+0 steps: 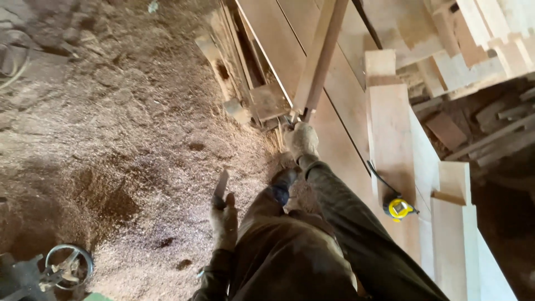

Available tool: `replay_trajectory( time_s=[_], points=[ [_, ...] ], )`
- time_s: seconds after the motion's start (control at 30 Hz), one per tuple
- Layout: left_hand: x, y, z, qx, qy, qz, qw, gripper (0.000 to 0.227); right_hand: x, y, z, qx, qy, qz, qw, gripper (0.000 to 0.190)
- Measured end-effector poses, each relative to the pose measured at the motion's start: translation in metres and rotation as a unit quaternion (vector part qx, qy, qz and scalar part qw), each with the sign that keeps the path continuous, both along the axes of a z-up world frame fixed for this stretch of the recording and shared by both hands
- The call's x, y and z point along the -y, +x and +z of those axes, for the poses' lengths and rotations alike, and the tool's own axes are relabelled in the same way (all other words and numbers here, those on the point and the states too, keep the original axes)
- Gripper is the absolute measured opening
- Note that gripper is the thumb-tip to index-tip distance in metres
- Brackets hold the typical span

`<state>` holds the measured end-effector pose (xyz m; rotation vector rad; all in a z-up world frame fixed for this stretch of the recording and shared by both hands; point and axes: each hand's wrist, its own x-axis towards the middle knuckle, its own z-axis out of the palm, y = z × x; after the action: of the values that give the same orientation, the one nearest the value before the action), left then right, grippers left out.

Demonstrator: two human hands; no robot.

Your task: The person measures a wooden plank with a tape measure and marks it with a pencil. They then use a try square to draw a straight line across the plank at the marked point.

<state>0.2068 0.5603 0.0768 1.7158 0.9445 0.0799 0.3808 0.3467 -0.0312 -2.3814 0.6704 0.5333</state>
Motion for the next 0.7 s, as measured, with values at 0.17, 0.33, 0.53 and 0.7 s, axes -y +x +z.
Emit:
replay_trajectory(
  time_s=[0.17,0.33,0.53,0.7],
  points=[
    [-0.004,0.023,-0.036,-0.040,-0.063,-0.025,0.997,0.032,0.002,-0.010,-0.026,0.089,0.014,-0.054,0.995,0.040],
    [0.041,0.070,-0.009,0.005,-0.150,-0.039,0.988,0.026,0.043,-0.066,0.064,0.211,0.057,-0.123,0.968,0.030],
    [0.105,0.096,0.012,-0.051,-0.262,-0.132,0.955,0.028,0.090,-0.228,0.098,0.178,0.312,-0.258,0.897,0.049],
    [0.144,0.094,-0.003,-0.087,-0.275,-0.237,0.928,0.038,0.077,-0.288,0.128,0.116,0.500,-0.368,0.776,0.075]
  ],
)
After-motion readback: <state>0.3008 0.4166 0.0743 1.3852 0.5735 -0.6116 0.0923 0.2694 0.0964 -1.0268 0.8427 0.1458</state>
